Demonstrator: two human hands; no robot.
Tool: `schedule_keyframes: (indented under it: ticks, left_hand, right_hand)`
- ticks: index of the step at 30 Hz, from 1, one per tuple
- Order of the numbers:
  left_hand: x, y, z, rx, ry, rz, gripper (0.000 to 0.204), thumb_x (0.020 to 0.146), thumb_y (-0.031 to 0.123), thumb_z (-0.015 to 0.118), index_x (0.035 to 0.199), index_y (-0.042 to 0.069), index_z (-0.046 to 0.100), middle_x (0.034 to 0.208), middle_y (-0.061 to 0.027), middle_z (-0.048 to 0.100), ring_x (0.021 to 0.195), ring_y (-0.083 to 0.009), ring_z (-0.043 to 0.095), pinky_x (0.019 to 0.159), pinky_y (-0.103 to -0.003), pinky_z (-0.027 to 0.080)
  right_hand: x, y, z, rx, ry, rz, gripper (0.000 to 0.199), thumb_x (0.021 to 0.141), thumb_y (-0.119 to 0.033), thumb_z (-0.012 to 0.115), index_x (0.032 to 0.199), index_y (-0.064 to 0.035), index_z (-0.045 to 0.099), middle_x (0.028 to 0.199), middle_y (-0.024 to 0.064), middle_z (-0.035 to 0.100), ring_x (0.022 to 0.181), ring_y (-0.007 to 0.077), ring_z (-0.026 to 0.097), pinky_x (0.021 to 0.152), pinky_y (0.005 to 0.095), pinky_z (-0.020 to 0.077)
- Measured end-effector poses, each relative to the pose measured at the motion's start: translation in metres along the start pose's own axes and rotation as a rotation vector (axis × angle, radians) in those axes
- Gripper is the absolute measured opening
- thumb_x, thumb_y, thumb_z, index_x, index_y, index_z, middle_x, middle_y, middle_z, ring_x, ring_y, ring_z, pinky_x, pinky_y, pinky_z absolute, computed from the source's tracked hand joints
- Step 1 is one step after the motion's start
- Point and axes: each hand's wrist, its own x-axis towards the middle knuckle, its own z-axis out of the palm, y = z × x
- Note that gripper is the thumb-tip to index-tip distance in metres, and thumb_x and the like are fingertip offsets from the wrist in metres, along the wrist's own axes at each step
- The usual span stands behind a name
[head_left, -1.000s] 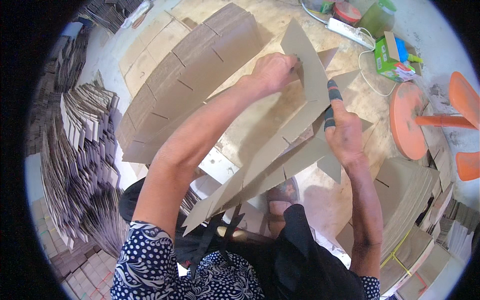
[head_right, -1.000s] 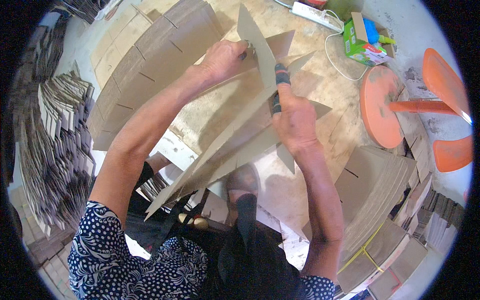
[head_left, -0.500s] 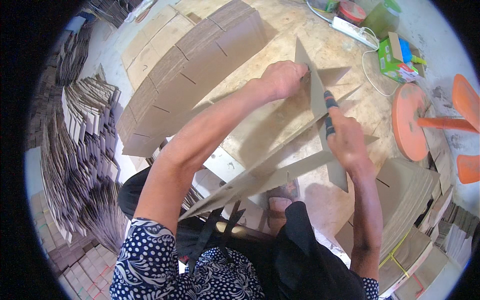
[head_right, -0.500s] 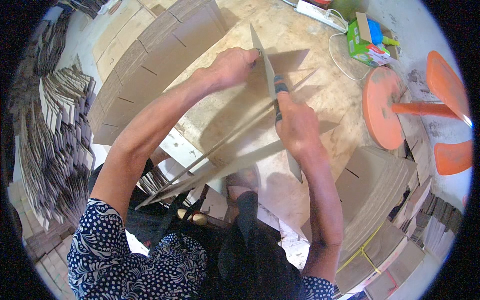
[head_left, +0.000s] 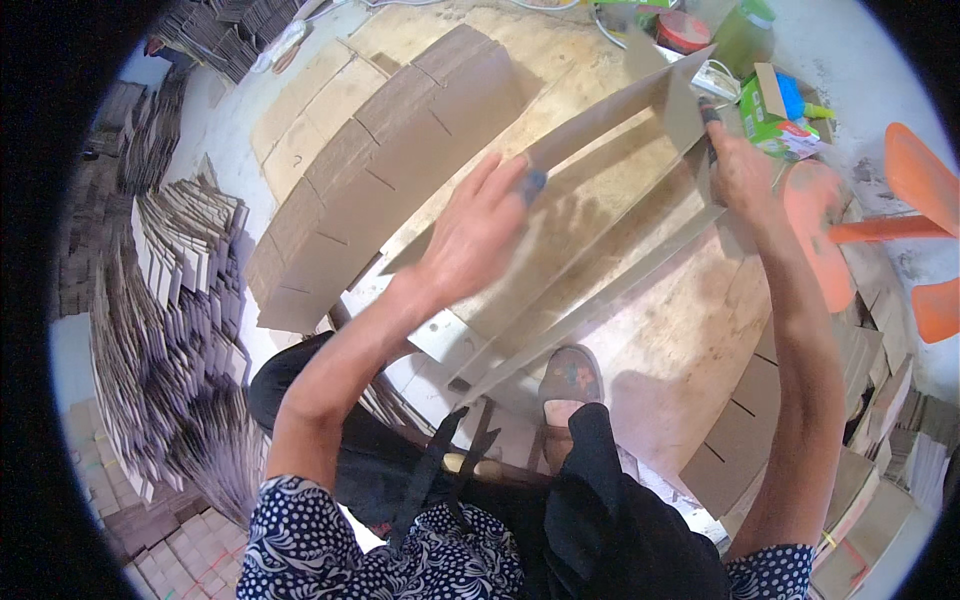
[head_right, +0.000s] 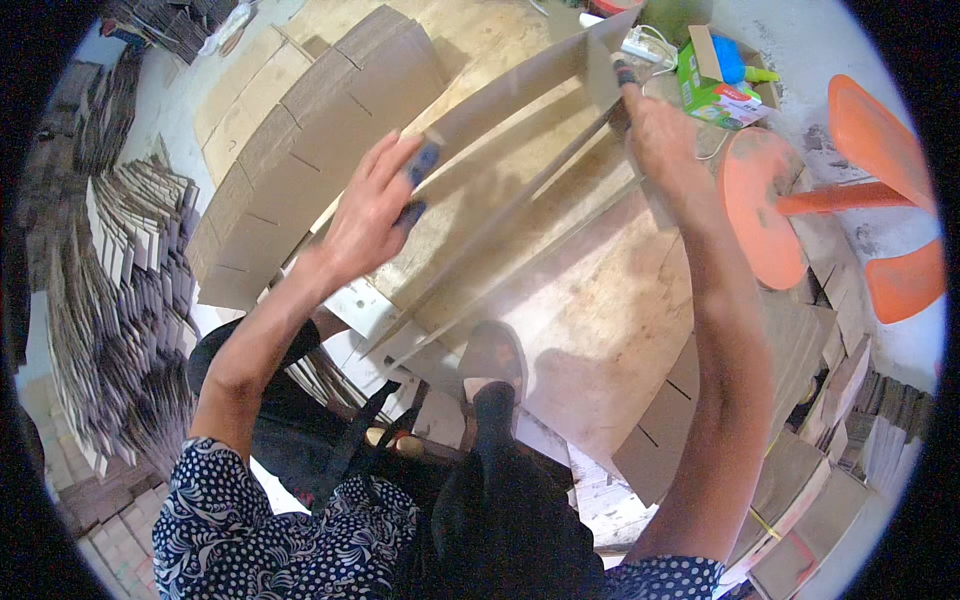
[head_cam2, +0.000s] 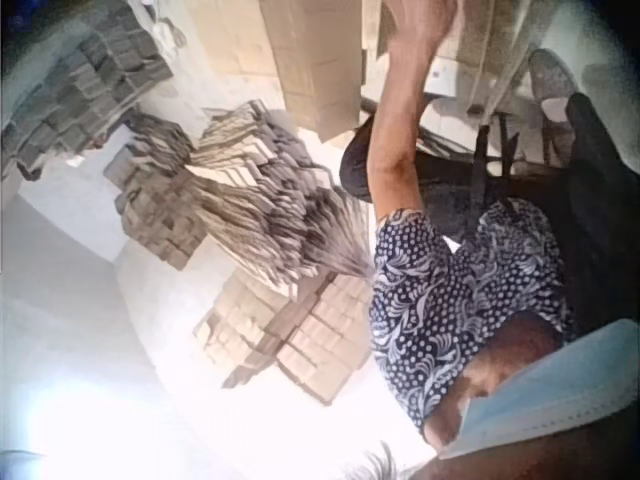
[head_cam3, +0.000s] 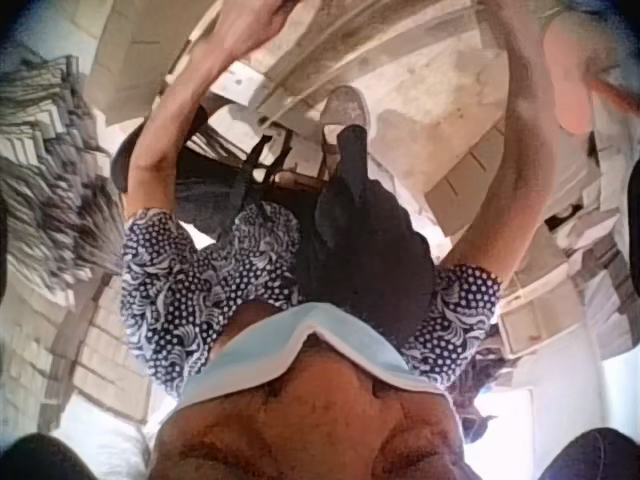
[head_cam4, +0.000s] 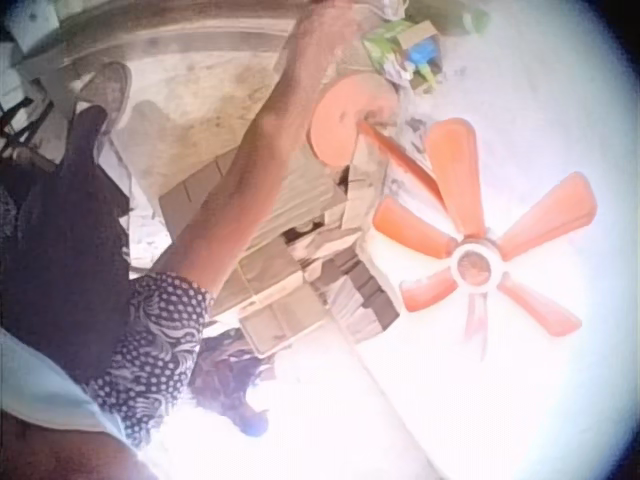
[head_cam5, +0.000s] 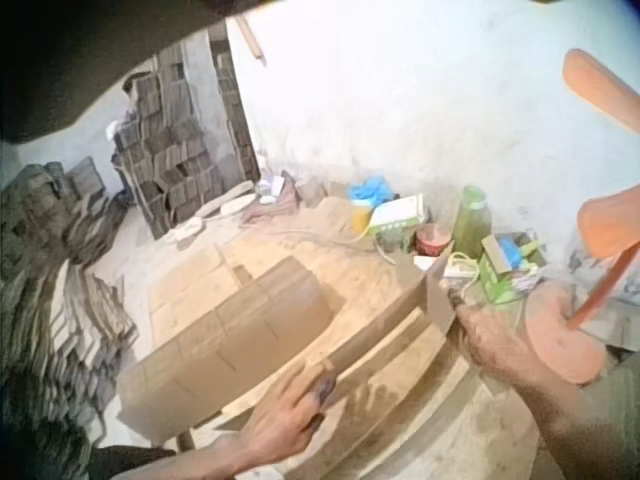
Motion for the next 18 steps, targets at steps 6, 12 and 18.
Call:
schedule_keyframes:
  ticks: [6, 12, 18]
  left_hand:
    - [-0.092, 0.043, -0.026, -0.178, -0.232, 0.094, 0.057, 0.064, -0.002, 0.067, 0.119, 0.003, 0.052, 0.136, -0.0167, 0.042, 0.131, -0.0416, 0.032, 0.104, -0.049, 0.036]
    - [-0.135, 0.072, -0.039, -0.278, -0.420, 0.057, 0.040, 0.072, 0.012, 0.067, 0.106, -0.002, 0.053, 0.124, -0.0202, 0.049, 0.125, -0.0413, 0.038, 0.103, -0.047, 0.036]
    - [-0.145, 0.068, -0.023, -0.199, -0.673, -0.080, 0.031, 0.068, 0.013, 0.068, 0.095, 0.000, 0.059, 0.113, -0.0183, 0.053, 0.118, -0.0392, 0.044, 0.104, -0.046, 0.034]
  right_hand:
    - [-0.020, 0.012, -0.037, -0.114, 0.008, -0.014, 0.018, 0.080, -0.004, 0.051, 0.098, -0.0035, 0.055, 0.104, 0.0178, 0.058, 0.104, 0.0351, 0.056, 0.081, 0.0487, 0.0456]
    - [-0.221, -0.001, -0.029, 0.273, 0.134, 0.221, 0.035, 0.074, -0.001, 0.057, 0.109, 0.0003, 0.057, 0.086, 0.0234, 0.059, 0.080, 0.0415, 0.057, 0.067, 0.0483, 0.0440]
    - [-0.432, -0.014, -0.007, -0.043, 0.219, 0.437, 0.047, 0.078, -0.004, 0.061, 0.123, 0.0029, 0.050, 0.123, 0.0287, 0.049, 0.113, 0.0450, 0.047, 0.096, 0.0484, 0.0392]
